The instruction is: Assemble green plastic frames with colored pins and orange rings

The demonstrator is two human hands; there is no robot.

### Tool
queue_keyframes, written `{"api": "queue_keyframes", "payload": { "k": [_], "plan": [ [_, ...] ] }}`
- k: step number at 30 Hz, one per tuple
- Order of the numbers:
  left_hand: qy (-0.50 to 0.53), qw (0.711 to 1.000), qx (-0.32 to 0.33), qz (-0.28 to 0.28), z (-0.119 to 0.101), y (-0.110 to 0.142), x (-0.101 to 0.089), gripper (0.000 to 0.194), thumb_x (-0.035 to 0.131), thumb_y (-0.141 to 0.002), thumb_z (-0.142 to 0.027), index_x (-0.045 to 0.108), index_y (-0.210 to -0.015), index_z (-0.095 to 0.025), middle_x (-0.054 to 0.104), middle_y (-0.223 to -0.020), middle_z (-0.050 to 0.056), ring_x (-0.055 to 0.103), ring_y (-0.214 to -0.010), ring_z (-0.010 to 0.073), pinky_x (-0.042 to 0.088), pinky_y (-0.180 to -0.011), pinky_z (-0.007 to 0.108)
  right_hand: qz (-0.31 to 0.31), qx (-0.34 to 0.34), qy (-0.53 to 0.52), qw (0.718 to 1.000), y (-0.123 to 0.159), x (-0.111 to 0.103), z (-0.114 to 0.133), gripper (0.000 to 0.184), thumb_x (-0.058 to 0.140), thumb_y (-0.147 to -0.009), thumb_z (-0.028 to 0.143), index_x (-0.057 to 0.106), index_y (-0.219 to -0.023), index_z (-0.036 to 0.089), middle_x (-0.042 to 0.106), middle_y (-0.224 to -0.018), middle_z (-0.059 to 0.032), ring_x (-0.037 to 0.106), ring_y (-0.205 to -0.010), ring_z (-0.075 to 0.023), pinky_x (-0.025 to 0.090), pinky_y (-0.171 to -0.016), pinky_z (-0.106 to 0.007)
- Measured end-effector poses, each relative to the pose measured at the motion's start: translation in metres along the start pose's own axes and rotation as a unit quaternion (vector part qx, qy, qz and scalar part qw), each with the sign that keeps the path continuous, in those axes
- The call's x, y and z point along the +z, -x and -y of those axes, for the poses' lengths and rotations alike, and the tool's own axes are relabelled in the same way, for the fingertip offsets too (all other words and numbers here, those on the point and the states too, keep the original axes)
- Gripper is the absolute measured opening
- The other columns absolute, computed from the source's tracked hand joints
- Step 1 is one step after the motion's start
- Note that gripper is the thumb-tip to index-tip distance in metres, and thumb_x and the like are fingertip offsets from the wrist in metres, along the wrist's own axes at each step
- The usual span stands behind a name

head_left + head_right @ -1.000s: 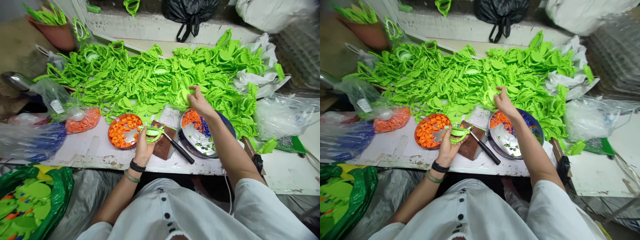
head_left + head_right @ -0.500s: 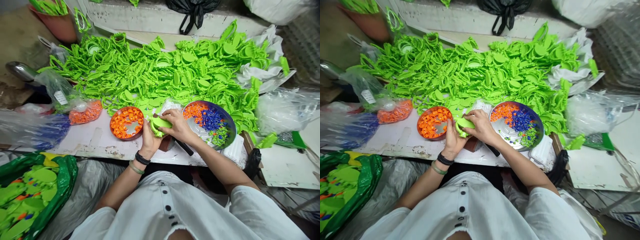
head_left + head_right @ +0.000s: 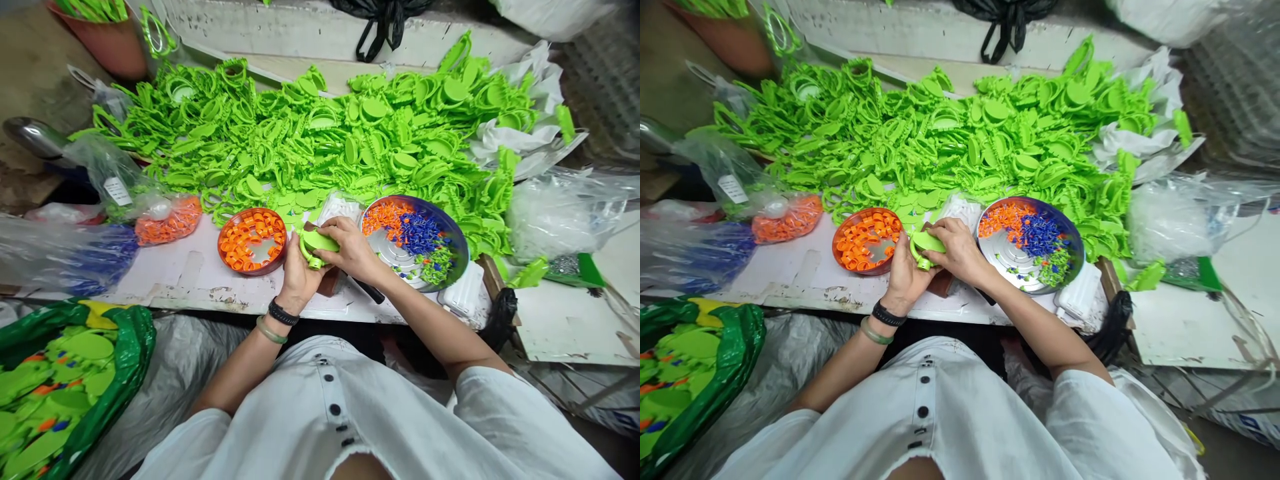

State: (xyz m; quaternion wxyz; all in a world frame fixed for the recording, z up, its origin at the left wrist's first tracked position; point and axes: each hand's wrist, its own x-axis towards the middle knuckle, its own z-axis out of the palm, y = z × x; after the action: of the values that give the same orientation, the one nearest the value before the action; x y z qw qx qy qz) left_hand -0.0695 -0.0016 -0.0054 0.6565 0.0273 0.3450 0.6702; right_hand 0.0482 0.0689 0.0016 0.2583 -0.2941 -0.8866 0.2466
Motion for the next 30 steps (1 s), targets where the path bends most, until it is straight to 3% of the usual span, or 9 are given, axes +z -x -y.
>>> {"api": "queue_keyframes", "payload": {
  "k": [3, 6, 9, 12, 15, 17, 21, 26, 30],
  "plan": [
    [-0.032, 0.999, 0.011, -0.019, 0.002, 0.001, -0.001, 0.021, 0.062, -0.087, -0.034, 0.061, -0.105, -0.023, 0.068, -0.105, 0.003, 0.066, -0.088, 0.0152, 0.055, -0.069, 0.025, -0.005, 0.005, -0.008, 1.000, 0.003, 0.005, 0.001, 0.037, 0.068, -0.086, 0.033, 0.067, -0.120, 0.020, 0.060, -0.117, -0.0129, 0.053, -0.114, -0.0285, 0.045, -0.101, -0.047],
    [-0.077, 0.996, 0.038, -0.034, 0.001, 0.006, -0.008, 0.030, 0.067, -0.078, -0.019, 0.061, -0.107, -0.025, 0.068, -0.105, 0.004, 0.066, -0.087, 0.0164, 0.057, -0.068, 0.027, -0.014, -0.002, -0.008, 1.000, 0.013, 0.006, 0.002, 0.044, 0.065, -0.089, 0.037, 0.060, -0.130, 0.022, 0.056, -0.129, -0.0143, 0.049, -0.125, -0.0293, 0.042, -0.106, -0.049],
    [-0.103, 0.994, 0.031, -0.030, -0.004, 0.019, -0.024, 0.034, 0.073, -0.075, -0.022, 0.062, -0.107, -0.023, 0.069, -0.108, 0.005, 0.068, -0.090, 0.0194, 0.060, -0.076, 0.037, -0.013, 0.021, 0.003, 1.000, 0.025, 0.005, 0.001, 0.051, 0.059, -0.093, 0.040, 0.050, -0.140, 0.021, 0.054, -0.132, -0.0158, 0.052, -0.124, -0.0279, 0.046, -0.102, -0.045],
    [-0.144, 0.988, 0.023, -0.048, -0.008, 0.032, -0.043, 0.039, 0.082, -0.070, -0.028, 0.060, -0.101, -0.017, 0.069, -0.101, 0.006, 0.070, -0.089, 0.0219, 0.061, -0.080, 0.045, 0.047, 0.085, 0.112, 0.989, 0.030, 0.010, -0.002, 0.034, 0.053, -0.096, 0.031, 0.058, -0.125, 0.015, 0.063, -0.112, -0.0163, 0.062, -0.105, -0.0284, 0.051, -0.091, -0.042],
    [-0.198, 0.975, 0.045, -0.089, -0.006, 0.037, -0.053, 0.048, 0.085, -0.066, -0.034, 0.057, -0.100, -0.015, 0.069, -0.098, 0.007, 0.071, -0.079, 0.0209, 0.063, -0.066, 0.040, 0.108, 0.117, 0.216, 0.963, 0.028, 0.019, -0.004, 0.023, 0.052, -0.094, 0.019, 0.062, -0.112, 0.010, 0.067, -0.107, -0.0202, 0.065, -0.098, -0.0308, 0.050, -0.085, -0.040],
    [-0.229, 0.964, 0.072, -0.113, -0.002, 0.035, -0.054, 0.052, 0.087, -0.064, -0.037, 0.056, -0.101, -0.016, 0.068, -0.100, 0.007, 0.071, -0.074, 0.0196, 0.062, -0.055, 0.033, 0.106, 0.137, 0.233, 0.957, 0.027, 0.021, -0.003, 0.025, 0.047, -0.095, 0.016, 0.060, -0.116, 0.011, 0.068, -0.107, -0.0206, 0.067, -0.095, -0.0298, 0.050, -0.080, -0.036],
    [-0.250, 0.958, 0.090, -0.112, 0.004, 0.025, -0.054, 0.054, 0.086, -0.064, -0.041, 0.058, -0.103, -0.016, 0.067, -0.096, 0.005, 0.070, -0.070, 0.0163, 0.062, -0.050, 0.027, 0.069, 0.161, 0.161, 0.971, 0.034, 0.011, 0.007, 0.035, 0.035, -0.102, 0.027, 0.051, -0.131, 0.016, 0.071, -0.103, -0.0146, 0.070, -0.086, -0.0254, 0.048, -0.068, -0.030],
    [-0.273, 0.948, 0.099, -0.129, 0.005, 0.018, -0.058, 0.057, 0.087, -0.063, -0.041, 0.051, -0.100, -0.016, 0.064, -0.088, 0.002, 0.069, -0.061, 0.0158, 0.059, -0.042, 0.026, 0.126, 0.113, 0.073, 0.983, 0.038, 0.001, 0.022, 0.036, 0.034, -0.103, 0.033, 0.054, -0.131, 0.019, 0.073, -0.083, -0.0068, 0.071, -0.072, -0.0219, 0.045, -0.062, -0.026],
    [-0.276, 0.948, 0.100, -0.123, 0.005, 0.018, -0.061, 0.057, 0.085, -0.065, -0.041, 0.049, -0.100, -0.016, 0.064, -0.090, 0.003, 0.069, -0.060, 0.0149, 0.058, -0.042, 0.025, 0.036, 0.085, 0.029, 0.995, 0.032, 0.001, 0.028, 0.046, 0.033, -0.103, 0.029, 0.041, -0.147, 0.021, 0.074, -0.104, -0.0107, 0.072, -0.091, -0.0220, 0.050, -0.073, -0.028]
  ]
}}
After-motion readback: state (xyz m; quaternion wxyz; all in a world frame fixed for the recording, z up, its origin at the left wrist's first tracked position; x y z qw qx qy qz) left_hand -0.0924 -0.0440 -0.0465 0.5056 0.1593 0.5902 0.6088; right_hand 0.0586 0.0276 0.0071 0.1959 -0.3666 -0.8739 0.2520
